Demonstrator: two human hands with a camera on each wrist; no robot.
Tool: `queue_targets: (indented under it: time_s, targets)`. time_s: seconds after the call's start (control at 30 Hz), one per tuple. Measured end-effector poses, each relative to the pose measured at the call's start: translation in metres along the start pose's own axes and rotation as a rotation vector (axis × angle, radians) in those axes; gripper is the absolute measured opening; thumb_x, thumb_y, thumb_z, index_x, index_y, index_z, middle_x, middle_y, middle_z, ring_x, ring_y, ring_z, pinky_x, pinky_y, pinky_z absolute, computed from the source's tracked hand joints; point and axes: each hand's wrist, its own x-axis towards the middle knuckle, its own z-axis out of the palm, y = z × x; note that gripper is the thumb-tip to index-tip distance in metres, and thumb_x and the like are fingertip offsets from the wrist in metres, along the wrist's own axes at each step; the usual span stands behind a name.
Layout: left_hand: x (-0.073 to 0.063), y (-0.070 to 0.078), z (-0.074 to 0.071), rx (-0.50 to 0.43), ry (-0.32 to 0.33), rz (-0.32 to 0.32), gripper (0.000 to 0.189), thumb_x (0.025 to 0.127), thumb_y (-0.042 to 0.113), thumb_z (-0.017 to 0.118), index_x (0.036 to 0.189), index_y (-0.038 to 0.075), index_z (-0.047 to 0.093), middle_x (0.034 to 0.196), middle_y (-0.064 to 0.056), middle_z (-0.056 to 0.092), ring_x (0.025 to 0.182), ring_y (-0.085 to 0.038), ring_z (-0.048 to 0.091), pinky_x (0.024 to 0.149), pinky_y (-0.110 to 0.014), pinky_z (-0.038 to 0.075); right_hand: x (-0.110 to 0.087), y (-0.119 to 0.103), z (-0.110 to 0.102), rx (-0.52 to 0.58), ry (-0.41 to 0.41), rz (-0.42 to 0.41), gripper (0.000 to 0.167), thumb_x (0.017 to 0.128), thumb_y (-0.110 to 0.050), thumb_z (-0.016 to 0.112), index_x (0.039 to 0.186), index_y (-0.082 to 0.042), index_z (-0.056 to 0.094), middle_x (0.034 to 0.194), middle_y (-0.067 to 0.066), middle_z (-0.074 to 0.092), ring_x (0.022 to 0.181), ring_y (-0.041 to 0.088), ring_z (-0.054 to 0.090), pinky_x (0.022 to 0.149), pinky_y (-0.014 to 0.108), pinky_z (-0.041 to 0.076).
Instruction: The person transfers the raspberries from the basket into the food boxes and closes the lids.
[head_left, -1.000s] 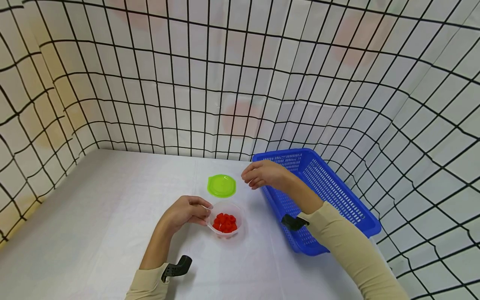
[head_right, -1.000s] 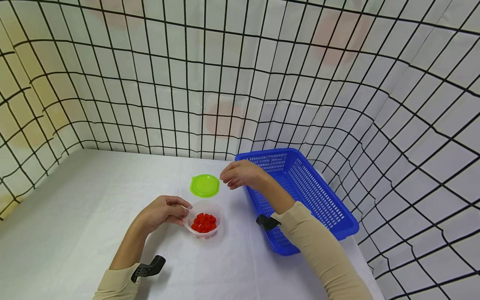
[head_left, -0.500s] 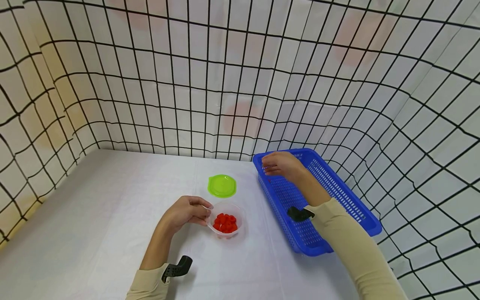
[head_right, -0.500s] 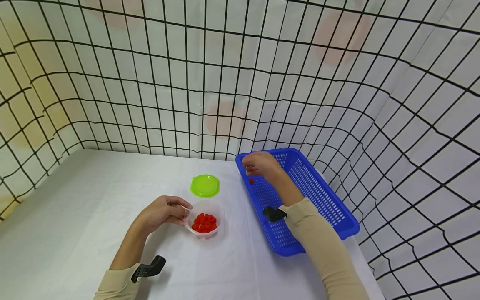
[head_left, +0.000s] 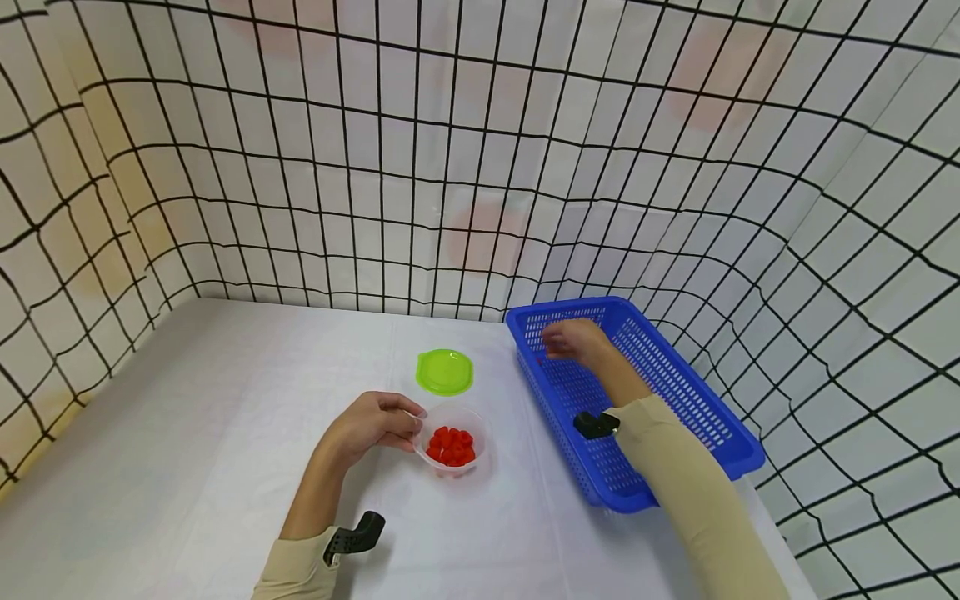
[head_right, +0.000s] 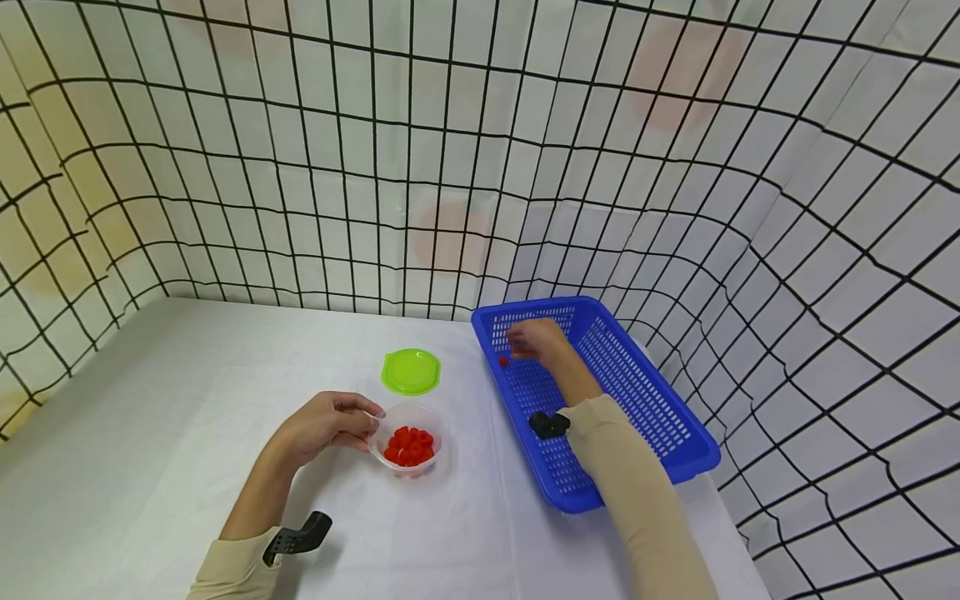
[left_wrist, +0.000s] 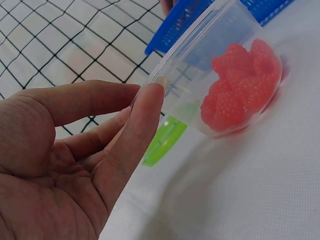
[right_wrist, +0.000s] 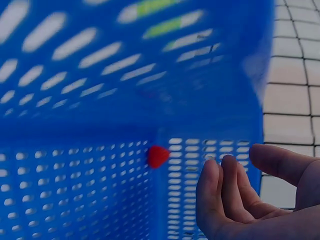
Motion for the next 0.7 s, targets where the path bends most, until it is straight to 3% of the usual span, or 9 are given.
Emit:
queue_targets:
  time_s: [0.1,0.33,0.7]
  targets:
    - [-0.001,0.0,0.0,0.004,0.001,0.0,0.03,0.093,0.007,0.061,0.116,-0.012,0.065,0.092,-0.014,0.07,0.073,-0.02,0.067,0.074,-0.032,0.064,0.008,0.007,-0.002,-0.016,0.022,0.037,0.04,0.103,-0.011,0.054,0.138,0.006,0.055,0.137,0.022,0.058,0.121,0.035,0.062,0.092,0.033,0.06]
    - [-0.001,0.001,0.0,0.001,-0.007,0.002,0.031,0.093,0.007,0.061,0.118,-0.013,0.064,0.091,-0.013,0.07,0.073,-0.02,0.068,0.074,-0.031,0.064,0.025,0.021,-0.003,-0.073,0.042,0.116,0.038,0.101,-0.013,0.058,0.135,0.002,0.057,0.12,0.018,0.063,0.085,0.02,0.068,0.087,0.031,0.062]
    - [-0.001,0.003,0.0,0.007,-0.008,0.006,0.033,0.094,0.008,0.061,0.119,-0.012,0.063,0.092,-0.013,0.07,0.074,-0.019,0.067,0.073,-0.031,0.064,0.036,0.033,0.001,-0.097,0.037,0.128,0.035,0.099,-0.011,0.06,0.13,0.004,0.058,0.113,0.018,0.067,0.078,0.019,0.068,0.08,0.029,0.062]
